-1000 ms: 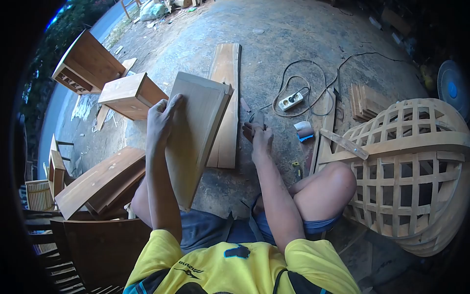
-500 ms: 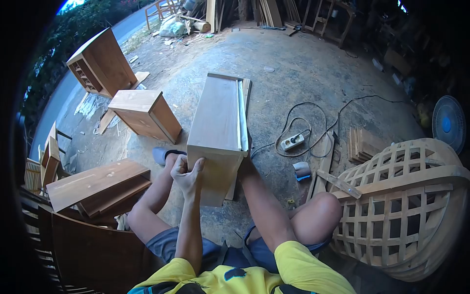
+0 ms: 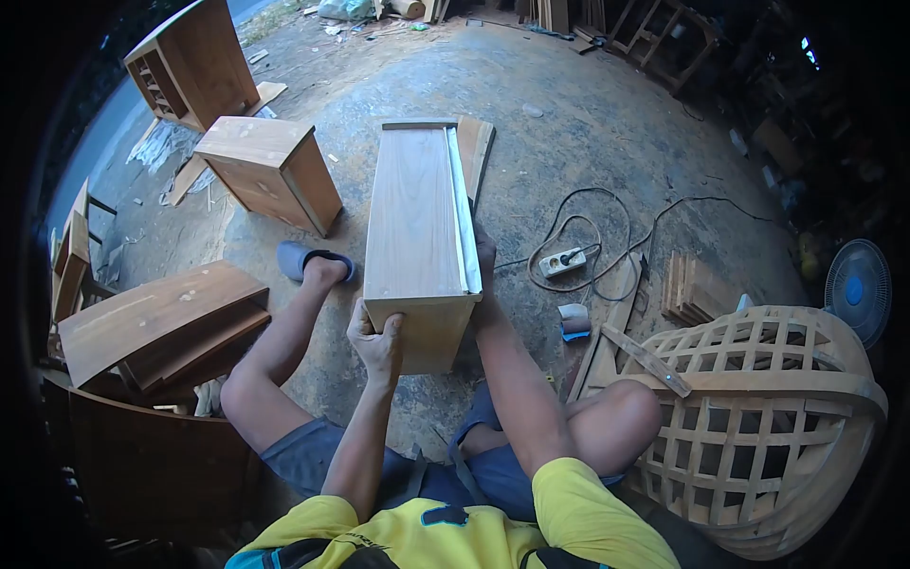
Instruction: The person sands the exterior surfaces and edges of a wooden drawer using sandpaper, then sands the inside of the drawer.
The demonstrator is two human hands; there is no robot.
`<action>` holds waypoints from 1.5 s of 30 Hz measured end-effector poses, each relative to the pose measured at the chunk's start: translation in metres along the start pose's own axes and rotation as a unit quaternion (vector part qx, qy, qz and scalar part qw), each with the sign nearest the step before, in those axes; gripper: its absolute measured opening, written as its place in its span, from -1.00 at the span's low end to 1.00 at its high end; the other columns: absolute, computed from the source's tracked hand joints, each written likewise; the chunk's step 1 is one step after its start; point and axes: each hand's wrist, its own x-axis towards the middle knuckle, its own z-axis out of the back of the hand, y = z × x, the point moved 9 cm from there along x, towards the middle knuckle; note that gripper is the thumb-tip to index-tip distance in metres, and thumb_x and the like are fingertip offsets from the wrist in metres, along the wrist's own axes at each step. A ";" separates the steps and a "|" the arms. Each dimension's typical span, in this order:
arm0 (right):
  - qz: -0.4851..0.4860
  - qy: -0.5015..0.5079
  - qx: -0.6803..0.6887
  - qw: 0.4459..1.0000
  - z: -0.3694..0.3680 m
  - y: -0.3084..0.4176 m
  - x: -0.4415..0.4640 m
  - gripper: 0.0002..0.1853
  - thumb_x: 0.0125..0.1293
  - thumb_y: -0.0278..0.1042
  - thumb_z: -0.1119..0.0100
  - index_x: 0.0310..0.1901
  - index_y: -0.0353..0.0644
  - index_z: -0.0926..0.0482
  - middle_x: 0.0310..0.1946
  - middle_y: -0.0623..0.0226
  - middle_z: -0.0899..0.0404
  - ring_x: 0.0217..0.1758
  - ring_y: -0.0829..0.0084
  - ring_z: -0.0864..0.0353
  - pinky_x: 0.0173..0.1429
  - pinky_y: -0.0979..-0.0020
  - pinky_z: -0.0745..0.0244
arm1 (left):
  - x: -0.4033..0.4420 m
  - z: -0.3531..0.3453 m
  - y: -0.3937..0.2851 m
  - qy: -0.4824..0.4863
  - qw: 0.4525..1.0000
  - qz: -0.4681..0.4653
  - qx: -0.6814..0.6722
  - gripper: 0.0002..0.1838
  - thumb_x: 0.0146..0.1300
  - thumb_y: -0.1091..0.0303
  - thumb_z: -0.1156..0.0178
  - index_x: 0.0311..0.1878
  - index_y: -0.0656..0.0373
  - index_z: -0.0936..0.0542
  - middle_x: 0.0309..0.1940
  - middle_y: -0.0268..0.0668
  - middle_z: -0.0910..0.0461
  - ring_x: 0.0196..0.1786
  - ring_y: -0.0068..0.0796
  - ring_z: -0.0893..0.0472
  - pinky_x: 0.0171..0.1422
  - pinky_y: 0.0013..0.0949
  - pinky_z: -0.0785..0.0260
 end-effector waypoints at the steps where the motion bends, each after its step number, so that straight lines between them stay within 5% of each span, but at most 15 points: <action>1: 0.000 -0.007 -0.014 1.000 0.006 0.002 -0.002 -0.67 0.56 -0.29 -0.16 0.12 -0.40 -0.69 -0.15 0.25 -0.77 -0.19 0.52 -0.70 -0.04 0.43 -0.62 | -0.005 0.000 -0.006 -0.004 0.999 0.006 -0.032 -0.62 0.21 0.24 -0.62 -0.20 0.26 -0.62 -0.31 -0.41 -0.70 -0.22 -0.61 -0.63 -0.10 -0.43 -0.49; 5: -0.034 -0.078 -0.115 0.990 0.026 0.044 -0.015 -0.64 0.54 -0.25 -0.24 0.11 -0.43 -0.69 -0.16 0.23 -0.78 -0.20 0.54 -0.70 -0.06 0.46 -0.61 | -0.038 0.008 0.010 0.097 0.995 0.027 0.029 -0.57 0.16 0.24 -0.63 -0.08 0.29 -0.64 -0.27 -0.28 -0.74 -0.18 -0.49 -0.71 -0.06 -0.33 -0.53; 7: -0.048 -0.120 -0.185 0.974 0.048 0.077 -0.030 -0.64 0.54 -0.26 -0.25 0.11 -0.43 -0.69 -0.17 0.23 -0.78 -0.22 0.55 -0.70 -0.06 0.47 -0.60 | -0.061 -0.008 0.017 0.216 0.963 0.005 0.163 -0.44 0.17 0.29 -0.59 0.17 0.34 -0.64 -0.09 -0.20 -0.79 -0.07 -0.43 -0.76 0.06 -0.39 -0.55; 11: 0.070 -0.216 -0.228 0.947 0.066 0.162 -0.080 -0.74 0.52 -0.29 -0.31 0.06 -0.31 -0.63 -0.34 0.43 -0.70 -0.32 0.69 -0.56 -0.20 0.56 -0.48 | -0.079 -0.009 0.015 0.228 0.959 0.023 0.169 -0.49 0.14 0.32 -0.60 0.11 0.32 -0.66 -0.16 -0.12 -0.79 -0.09 -0.31 -0.81 0.02 -0.35 -0.56; 15: 0.056 -0.174 -0.334 0.925 0.028 0.205 -0.117 -0.75 0.47 -0.37 -0.35 0.04 -0.29 -0.57 -0.40 0.48 -0.66 -0.38 0.72 -0.50 -0.26 0.54 -0.42 | -0.092 -0.003 0.023 0.278 0.943 0.039 0.181 -0.42 0.15 0.33 -0.60 0.19 0.30 -0.61 -0.01 -0.09 -0.77 0.03 -0.25 -0.79 0.08 -0.29 -0.57; 19: 0.118 -0.097 -0.528 0.835 -0.022 0.209 -0.141 -0.68 0.40 -0.42 -0.34 0.13 -0.28 -0.58 -0.35 0.24 -0.73 -0.38 0.38 -0.71 -0.23 0.32 -0.57 | -0.102 0.000 0.022 0.288 0.941 0.020 0.176 -0.37 0.14 0.32 -0.60 0.26 0.29 -0.58 0.02 -0.08 -0.76 0.07 -0.21 -0.79 0.16 -0.27 -0.56; 21: 0.238 -0.009 -0.621 0.746 -0.055 0.206 -0.153 -0.69 0.43 -0.41 -0.30 0.14 -0.30 -0.58 -0.24 0.11 -0.73 -0.30 0.15 -0.76 -0.18 0.16 -0.63 | -0.102 0.000 0.025 0.289 0.942 0.054 0.164 -0.35 0.16 0.32 -0.59 0.30 0.27 -0.57 0.05 -0.06 -0.76 0.10 -0.17 -0.78 0.20 -0.26 -0.56; 22: 0.186 0.000 -0.646 0.741 -0.053 0.196 -0.153 -0.70 0.44 -0.37 -0.29 0.13 -0.31 -0.64 -0.17 0.06 -0.73 -0.26 0.12 -0.76 -0.14 0.14 -0.63 | -0.102 -0.001 0.024 0.289 0.942 0.058 0.159 -0.35 0.16 0.32 -0.59 0.30 0.27 -0.57 0.05 -0.06 -0.76 0.10 -0.17 -0.78 0.20 -0.26 -0.56; 29: 0.185 0.029 -0.649 0.737 -0.061 0.194 -0.149 -0.79 0.42 -0.39 -0.30 0.00 -0.27 -0.62 -0.21 0.06 -0.70 -0.23 0.03 -0.76 -0.17 0.11 -0.62 | -0.080 -0.027 0.001 0.360 0.917 0.122 0.118 -0.32 0.20 0.07 -0.54 0.25 0.32 -0.58 0.04 0.01 -0.71 0.09 -0.07 -0.73 0.20 -0.14 -0.55; 33: 0.173 0.058 -0.714 0.675 -0.073 0.191 -0.153 -0.87 0.39 -0.44 -0.28 -0.10 -0.25 -0.58 -0.25 0.08 -0.68 -0.27 0.04 -0.76 -0.22 0.11 -0.61 | -0.081 -0.040 0.003 0.390 0.887 0.248 0.008 -0.25 0.26 0.05 -0.47 0.34 0.41 -0.48 0.14 0.00 -0.66 0.27 -0.15 -0.62 0.37 -0.08 -0.44; 37: 0.206 0.093 -0.748 0.624 -0.089 0.176 -0.137 -0.91 0.35 -0.52 -0.23 -0.13 -0.24 -0.57 -0.32 0.10 -0.66 -0.32 0.07 -0.77 -0.27 0.12 -0.62 | -0.088 -0.031 0.004 0.351 0.900 0.256 -0.023 -0.30 0.29 0.11 -0.43 0.34 0.40 -0.49 0.14 -0.01 -0.67 0.25 -0.18 -0.62 0.37 -0.12 -0.44; 43: 0.285 0.080 -0.785 0.545 -0.139 0.155 0.023 -0.91 0.29 -0.52 -0.16 -0.19 -0.26 -0.59 -0.28 0.05 -0.69 -0.28 0.02 -0.81 -0.20 0.06 -0.71 | -0.094 -0.029 0.011 0.361 0.902 0.235 -0.005 -0.36 0.30 0.14 -0.42 0.30 0.40 -0.53 0.13 0.01 -0.68 0.18 -0.21 -0.65 0.32 -0.14 -0.46; 45: 0.275 0.071 -0.795 0.536 -0.141 0.148 0.037 -0.91 0.31 -0.48 -0.14 -0.20 -0.26 -0.60 -0.25 0.02 -0.70 -0.25 0.00 -0.81 -0.17 0.06 -0.73 | -0.099 -0.027 0.023 0.343 0.908 0.238 0.039 -0.43 0.21 0.15 -0.45 0.19 0.34 -0.63 -0.08 0.08 -0.75 -0.02 -0.01 -0.76 0.15 -0.09 -0.56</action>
